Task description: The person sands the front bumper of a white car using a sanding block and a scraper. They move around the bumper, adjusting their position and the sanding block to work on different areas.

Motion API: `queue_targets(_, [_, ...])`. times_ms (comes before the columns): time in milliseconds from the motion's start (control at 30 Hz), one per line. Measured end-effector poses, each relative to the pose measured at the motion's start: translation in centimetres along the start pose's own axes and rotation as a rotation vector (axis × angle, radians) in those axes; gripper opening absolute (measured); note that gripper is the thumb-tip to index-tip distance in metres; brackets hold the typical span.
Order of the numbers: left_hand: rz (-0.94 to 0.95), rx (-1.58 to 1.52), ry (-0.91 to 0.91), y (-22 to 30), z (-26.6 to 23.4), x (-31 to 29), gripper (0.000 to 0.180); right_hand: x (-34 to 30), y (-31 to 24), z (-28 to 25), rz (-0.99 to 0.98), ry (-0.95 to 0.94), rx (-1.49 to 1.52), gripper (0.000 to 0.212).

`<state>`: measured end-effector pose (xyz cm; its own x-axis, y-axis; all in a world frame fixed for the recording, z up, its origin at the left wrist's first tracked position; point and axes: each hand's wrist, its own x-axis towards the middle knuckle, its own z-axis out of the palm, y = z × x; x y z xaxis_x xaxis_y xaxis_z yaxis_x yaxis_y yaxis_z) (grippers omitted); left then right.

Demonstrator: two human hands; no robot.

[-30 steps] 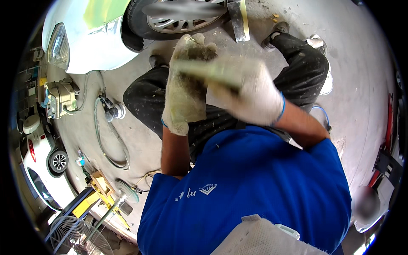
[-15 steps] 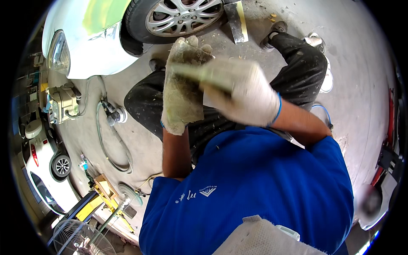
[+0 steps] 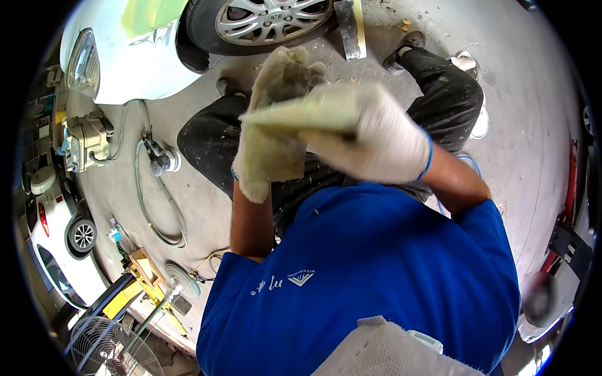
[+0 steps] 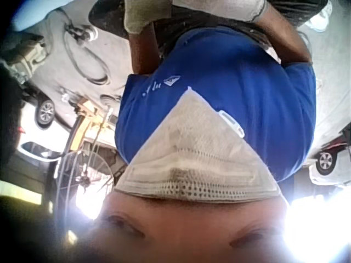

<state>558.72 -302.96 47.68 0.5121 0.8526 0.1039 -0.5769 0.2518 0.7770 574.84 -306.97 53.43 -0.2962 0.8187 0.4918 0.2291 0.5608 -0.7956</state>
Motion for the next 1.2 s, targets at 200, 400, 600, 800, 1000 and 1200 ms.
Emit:
queue_targets(200, [-0.254,-0.188,-0.002,0.0,-1.9,-0.7,0.059,-1.3,-0.5,-0.4,0.072,-0.146,0.114,0.038])
queue_targets(400, [-0.190,-0.351,0.024,-1.3,-2.7,0.0,0.056,-1.2,-0.2,0.2,0.132,-0.006,0.220,0.036])
queue_targets(600, [-0.074,-0.005,-0.072,-0.9,-3.0,-0.3,0.061,-1.0,-0.7,-1.4,0.550,-0.087,0.350,0.034])
queue_targets(800, [-0.130,-0.102,-0.027,1.4,0.4,-2.5,0.081,-1.1,-1.0,-1.0,0.259,-0.237,0.441,0.028])
queue_targets(1000, [-0.266,-0.351,0.015,-0.5,-2.5,-3.0,0.070,-0.8,-1.4,0.4,-0.003,-0.157,0.373,0.026])
queue_targets(1200, [-0.058,-0.241,-0.147,-1.0,-1.8,-1.6,0.069,-1.8,-1.2,-0.1,0.441,-0.155,0.400,0.027])
